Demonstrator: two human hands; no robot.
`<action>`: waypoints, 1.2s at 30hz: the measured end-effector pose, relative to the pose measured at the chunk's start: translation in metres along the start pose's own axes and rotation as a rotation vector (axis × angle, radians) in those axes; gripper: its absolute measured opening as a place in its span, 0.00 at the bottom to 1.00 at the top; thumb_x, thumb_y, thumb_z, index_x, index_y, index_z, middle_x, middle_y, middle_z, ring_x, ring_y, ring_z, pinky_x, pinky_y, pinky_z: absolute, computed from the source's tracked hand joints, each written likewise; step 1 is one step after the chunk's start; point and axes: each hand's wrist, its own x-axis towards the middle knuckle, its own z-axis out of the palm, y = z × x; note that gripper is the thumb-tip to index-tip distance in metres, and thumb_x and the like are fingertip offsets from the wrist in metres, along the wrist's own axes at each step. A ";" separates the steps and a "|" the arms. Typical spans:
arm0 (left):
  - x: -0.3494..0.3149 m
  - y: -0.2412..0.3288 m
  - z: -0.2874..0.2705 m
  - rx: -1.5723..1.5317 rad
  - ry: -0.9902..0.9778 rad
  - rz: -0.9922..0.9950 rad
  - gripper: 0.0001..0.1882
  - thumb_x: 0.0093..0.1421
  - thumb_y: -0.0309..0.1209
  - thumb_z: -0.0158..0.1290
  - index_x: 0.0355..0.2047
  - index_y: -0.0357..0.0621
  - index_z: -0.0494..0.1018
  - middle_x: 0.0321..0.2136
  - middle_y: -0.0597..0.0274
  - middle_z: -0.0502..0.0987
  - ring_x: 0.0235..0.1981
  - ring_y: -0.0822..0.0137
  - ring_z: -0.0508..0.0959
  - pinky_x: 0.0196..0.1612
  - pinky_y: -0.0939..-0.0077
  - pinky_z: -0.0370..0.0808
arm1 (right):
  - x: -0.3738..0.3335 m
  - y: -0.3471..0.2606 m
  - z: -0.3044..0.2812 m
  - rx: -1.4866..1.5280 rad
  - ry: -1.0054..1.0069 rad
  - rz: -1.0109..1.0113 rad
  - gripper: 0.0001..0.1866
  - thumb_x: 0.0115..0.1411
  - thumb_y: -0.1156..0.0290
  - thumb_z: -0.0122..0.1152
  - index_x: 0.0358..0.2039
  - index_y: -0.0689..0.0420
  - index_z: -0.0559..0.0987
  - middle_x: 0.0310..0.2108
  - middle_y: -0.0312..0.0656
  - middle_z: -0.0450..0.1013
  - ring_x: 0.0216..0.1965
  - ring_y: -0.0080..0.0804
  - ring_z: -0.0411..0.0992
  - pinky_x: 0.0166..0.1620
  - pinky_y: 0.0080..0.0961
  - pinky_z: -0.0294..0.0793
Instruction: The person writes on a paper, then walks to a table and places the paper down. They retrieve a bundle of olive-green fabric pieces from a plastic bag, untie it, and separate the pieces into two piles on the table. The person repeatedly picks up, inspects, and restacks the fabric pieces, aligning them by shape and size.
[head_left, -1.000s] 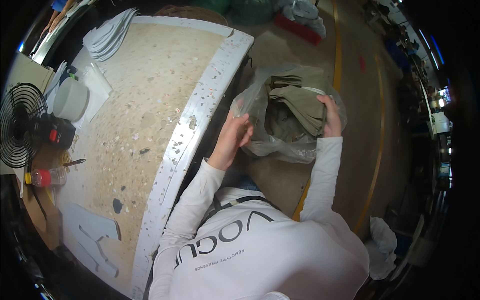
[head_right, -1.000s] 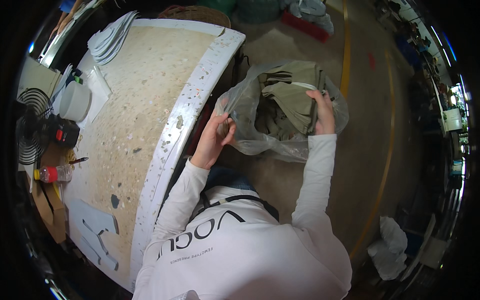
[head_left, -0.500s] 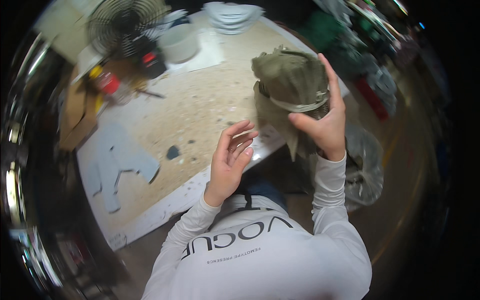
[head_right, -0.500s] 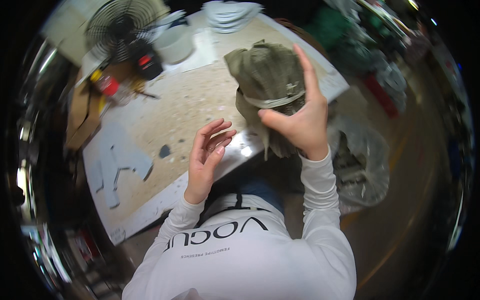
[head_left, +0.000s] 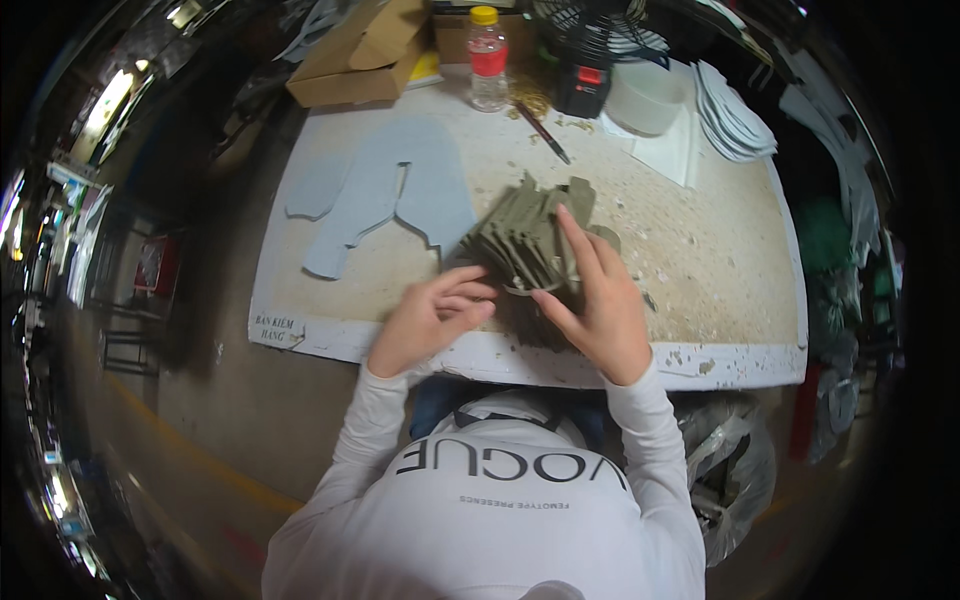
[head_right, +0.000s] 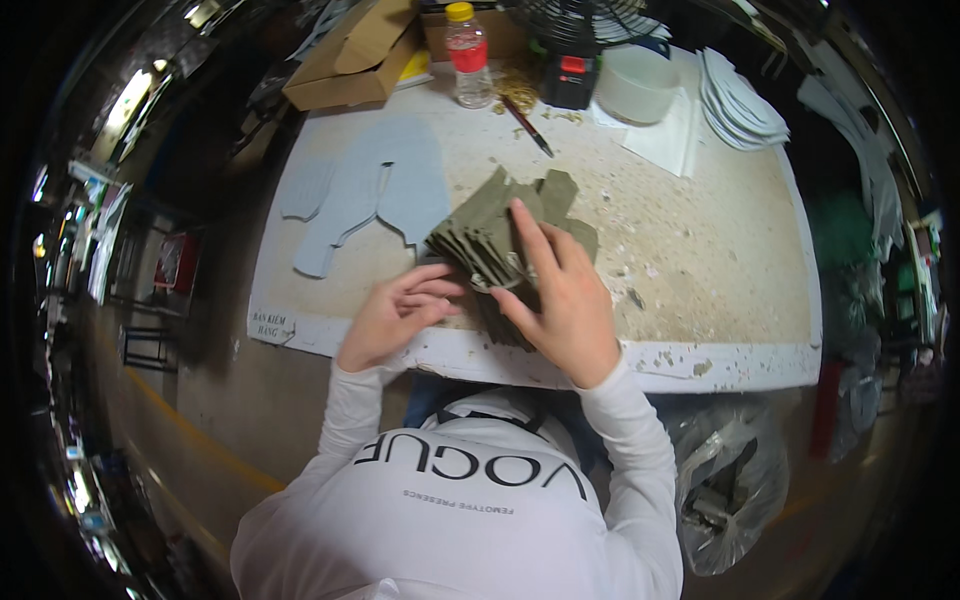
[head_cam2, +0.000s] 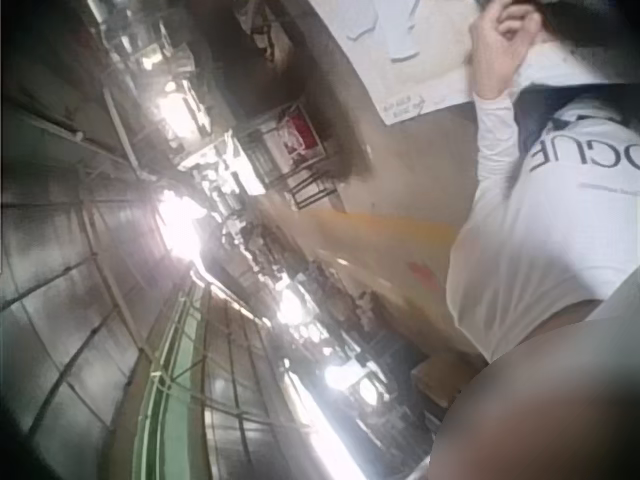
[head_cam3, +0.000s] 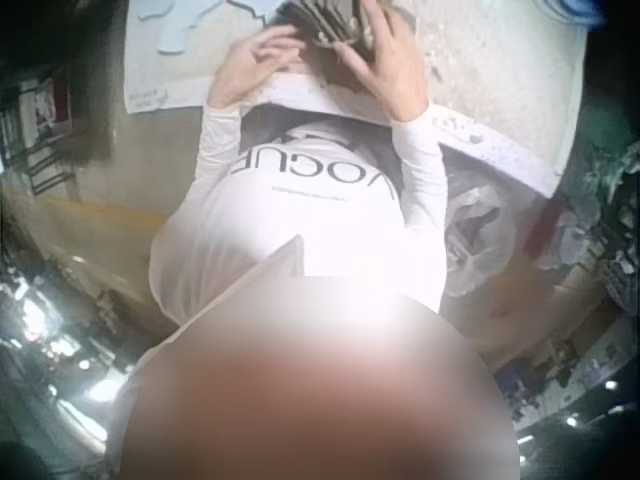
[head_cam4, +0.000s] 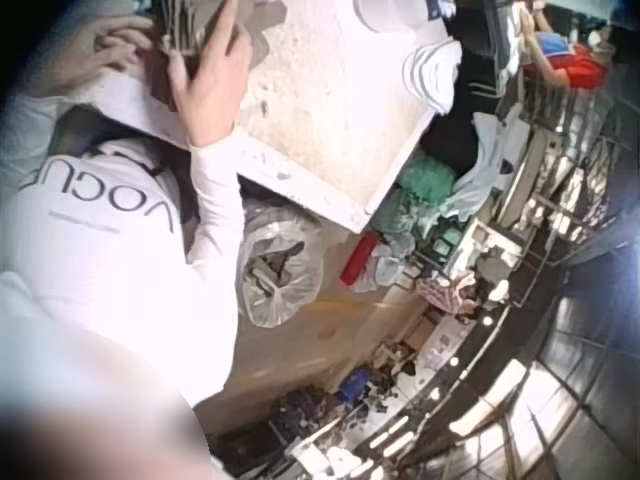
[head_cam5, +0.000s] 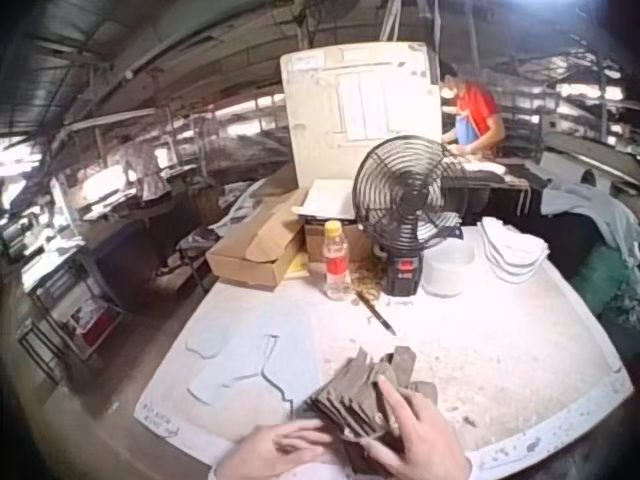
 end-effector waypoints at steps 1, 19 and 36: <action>-0.003 0.005 -0.022 0.180 -0.031 0.037 0.22 0.64 0.35 0.53 0.57 0.40 0.69 0.47 0.60 0.78 0.48 0.67 0.77 0.51 0.66 0.74 | 0.001 0.004 -0.003 0.029 -0.010 -0.021 0.45 0.50 0.66 0.70 0.67 0.52 0.60 0.50 0.53 0.68 0.48 0.51 0.69 0.51 0.37 0.71; 0.089 0.022 -0.265 0.956 0.509 -0.072 0.35 0.50 0.47 0.65 0.53 0.36 0.73 0.47 0.45 0.79 0.49 0.48 0.78 0.53 0.63 0.72 | -0.007 0.008 0.012 0.090 0.012 -0.013 0.41 0.48 0.68 0.72 0.64 0.55 0.66 0.56 0.53 0.65 0.54 0.52 0.66 0.55 0.39 0.67; -0.009 0.041 -0.114 1.098 0.008 0.217 0.21 0.52 0.36 0.62 0.47 0.46 0.74 0.36 0.52 0.81 0.36 0.48 0.80 0.39 0.61 0.75 | 0.001 -0.063 0.070 0.368 -0.087 -0.235 0.25 0.53 0.74 0.65 0.53 0.55 0.76 0.51 0.48 0.68 0.49 0.45 0.67 0.50 0.34 0.70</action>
